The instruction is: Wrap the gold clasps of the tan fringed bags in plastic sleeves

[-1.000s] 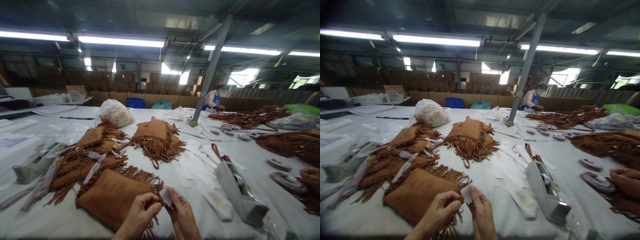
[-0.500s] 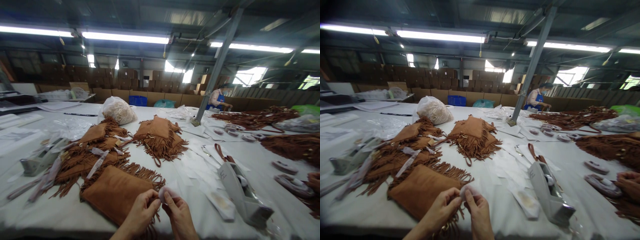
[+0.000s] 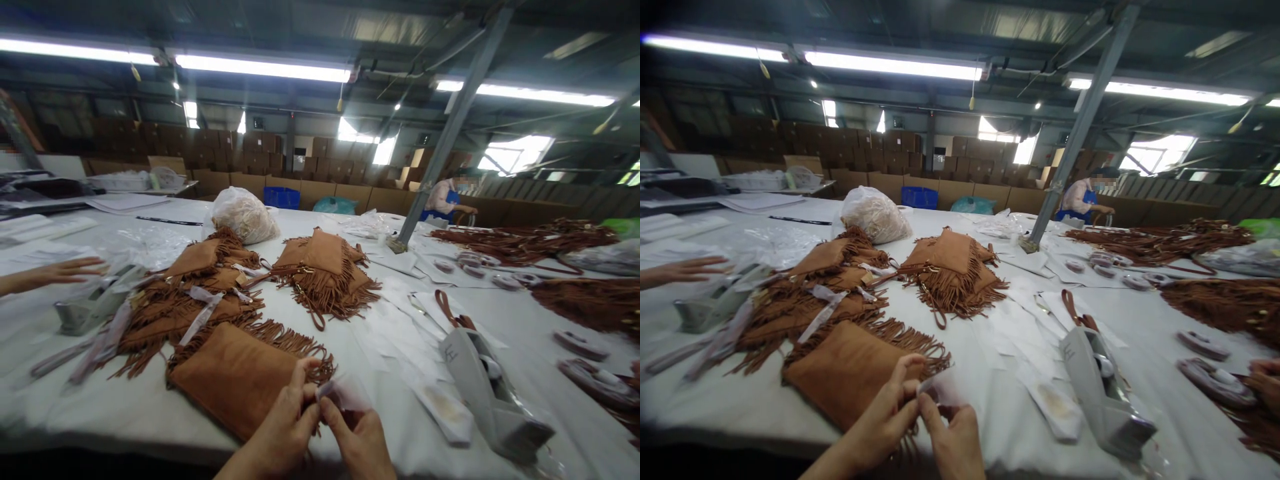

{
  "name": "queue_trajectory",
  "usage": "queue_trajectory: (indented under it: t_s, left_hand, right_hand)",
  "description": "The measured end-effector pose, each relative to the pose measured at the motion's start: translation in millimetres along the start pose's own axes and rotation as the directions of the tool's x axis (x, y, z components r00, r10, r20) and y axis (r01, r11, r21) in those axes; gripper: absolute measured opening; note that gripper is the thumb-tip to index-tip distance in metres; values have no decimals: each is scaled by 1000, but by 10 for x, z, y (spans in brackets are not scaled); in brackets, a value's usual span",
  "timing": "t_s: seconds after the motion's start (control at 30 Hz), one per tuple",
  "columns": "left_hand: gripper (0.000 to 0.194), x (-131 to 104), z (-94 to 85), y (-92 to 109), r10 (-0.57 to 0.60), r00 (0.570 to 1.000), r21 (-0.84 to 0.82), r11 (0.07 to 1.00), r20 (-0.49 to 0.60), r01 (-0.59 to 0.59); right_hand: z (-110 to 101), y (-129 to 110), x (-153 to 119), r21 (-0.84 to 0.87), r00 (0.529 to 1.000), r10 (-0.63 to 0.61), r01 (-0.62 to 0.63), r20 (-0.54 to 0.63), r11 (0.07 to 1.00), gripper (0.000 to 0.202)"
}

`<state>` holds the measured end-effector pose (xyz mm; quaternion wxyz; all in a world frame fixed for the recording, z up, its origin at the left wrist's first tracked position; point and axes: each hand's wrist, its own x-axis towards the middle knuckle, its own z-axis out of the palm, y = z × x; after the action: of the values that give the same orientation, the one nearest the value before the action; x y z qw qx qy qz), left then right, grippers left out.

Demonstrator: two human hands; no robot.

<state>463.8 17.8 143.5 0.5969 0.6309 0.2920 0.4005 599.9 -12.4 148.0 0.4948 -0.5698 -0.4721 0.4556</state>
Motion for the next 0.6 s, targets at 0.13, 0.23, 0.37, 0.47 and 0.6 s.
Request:
queue_trajectory:
  t_s: [0.13, 0.23, 0.37, 0.47, 0.6]
  left_hand:
    - [53, -116, -74, -44, -13, 1000, 122, 992, 16, 11]
    - [19, -261, -144, -148, -73, 997, 398, 916, 17, 60]
    - [22, -391, -183, -295, -76, 997, 483, 874, 4, 65]
    - [24, -378, -172, -342, -33, 999, 453, 891, -1, 30]
    - [24, -304, -129, -349, -17, 1000, 470, 882, -17, 23]
  right_hand:
    - [8, -14, -20, 60, 998, -8, 12, -64, 998, 47]
    - [-16, -47, -45, 68, 974, -32, 48, -222, 997, 42]
    - [48, -30, -145, 27, 944, -48, 60, -328, 998, 41]
    - [179, 107, -217, -42, 954, -108, 101, -279, 994, 39]
    - [288, 387, -242, -116, 974, -71, 46, -216, 992, 42]
